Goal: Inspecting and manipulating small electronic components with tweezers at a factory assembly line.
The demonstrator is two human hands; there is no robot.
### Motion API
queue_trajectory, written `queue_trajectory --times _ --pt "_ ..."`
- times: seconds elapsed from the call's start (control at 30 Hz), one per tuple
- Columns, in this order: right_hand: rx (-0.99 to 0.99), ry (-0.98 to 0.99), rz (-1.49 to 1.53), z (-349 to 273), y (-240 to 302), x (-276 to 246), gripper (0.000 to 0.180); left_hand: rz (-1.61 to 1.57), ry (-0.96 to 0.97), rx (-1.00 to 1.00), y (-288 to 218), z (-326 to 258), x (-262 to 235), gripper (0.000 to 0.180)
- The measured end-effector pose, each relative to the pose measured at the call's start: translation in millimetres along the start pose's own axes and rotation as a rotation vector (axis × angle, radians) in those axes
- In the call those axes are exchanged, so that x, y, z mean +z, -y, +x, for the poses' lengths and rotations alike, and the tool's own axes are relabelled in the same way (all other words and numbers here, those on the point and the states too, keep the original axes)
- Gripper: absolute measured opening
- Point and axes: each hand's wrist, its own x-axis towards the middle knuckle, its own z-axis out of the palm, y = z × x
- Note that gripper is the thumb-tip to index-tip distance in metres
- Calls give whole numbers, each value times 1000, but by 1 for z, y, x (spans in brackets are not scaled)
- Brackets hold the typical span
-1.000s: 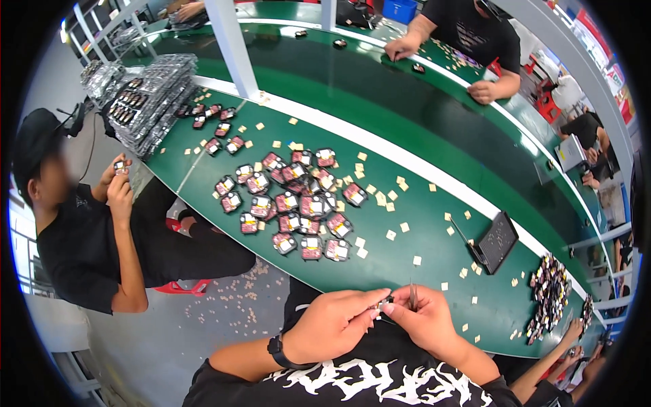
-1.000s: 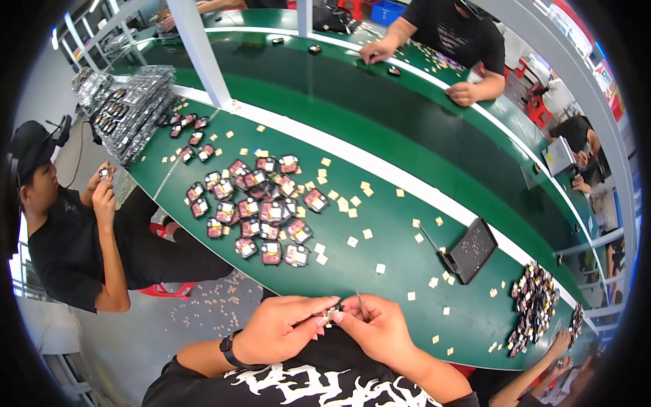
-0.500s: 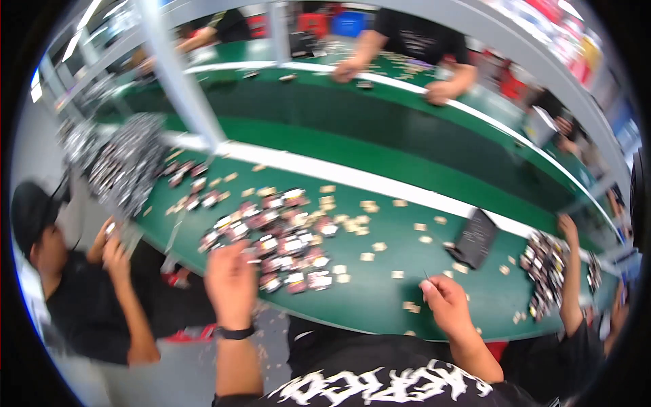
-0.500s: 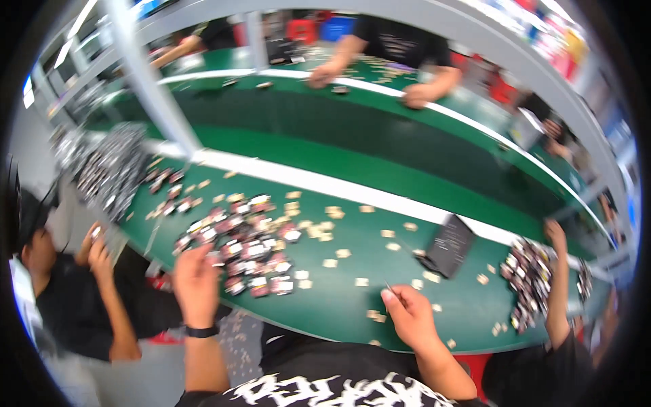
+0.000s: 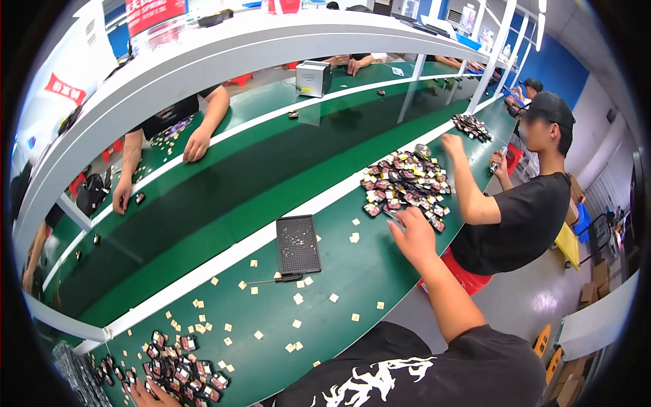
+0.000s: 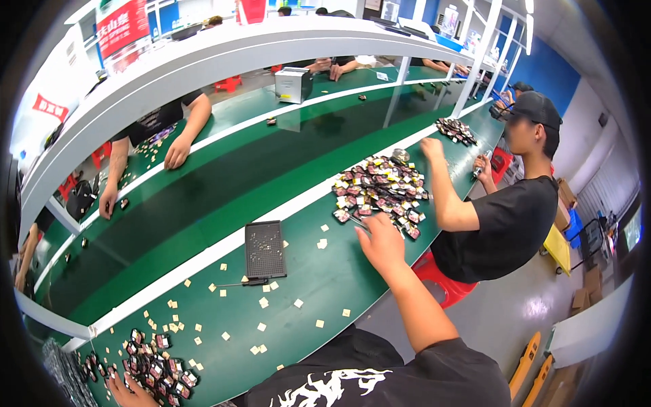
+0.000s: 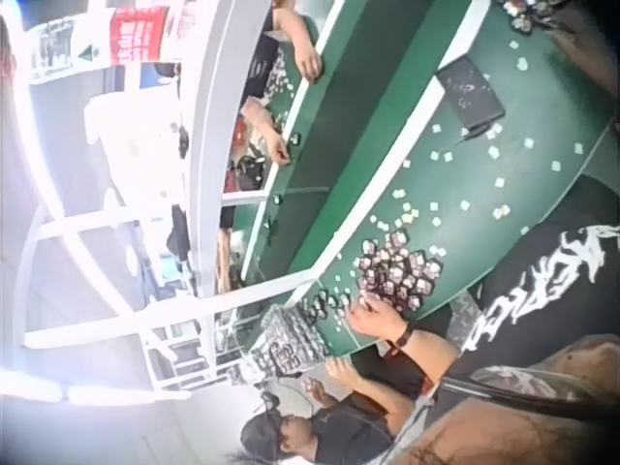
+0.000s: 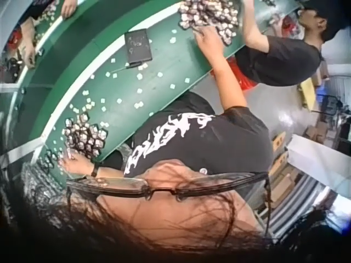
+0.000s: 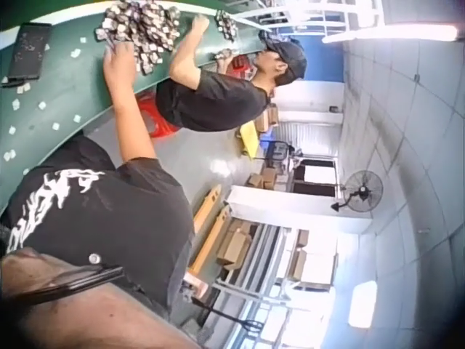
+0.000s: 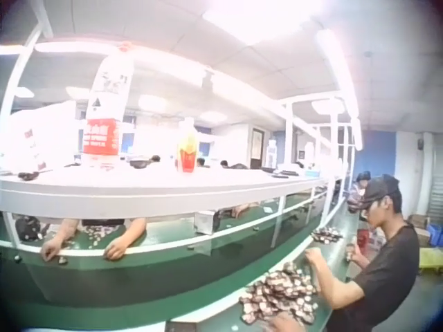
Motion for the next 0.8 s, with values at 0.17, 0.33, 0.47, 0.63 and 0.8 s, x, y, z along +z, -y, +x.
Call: queue_trajectory --times 0.17,0.33,0.47,0.63,0.8 --pt "-122 137 -88 48 20 39 39 -779 -21 -101 -107 11 -62 36" --pt "-84 169 -173 50 20 62 41 -1400 -101 -87 -151 7 -104 31" --pt "-14 161 -164 45 23 61 42 -1165 -32 886 -176 73 -157 78" --pt "-210 195 -293 38 15 64 30 -1278 -30 922 -176 60 -158 73" --pt "-306 55 -207 43 2 70 16 -1310 -267 226 -208 5 -101 28"
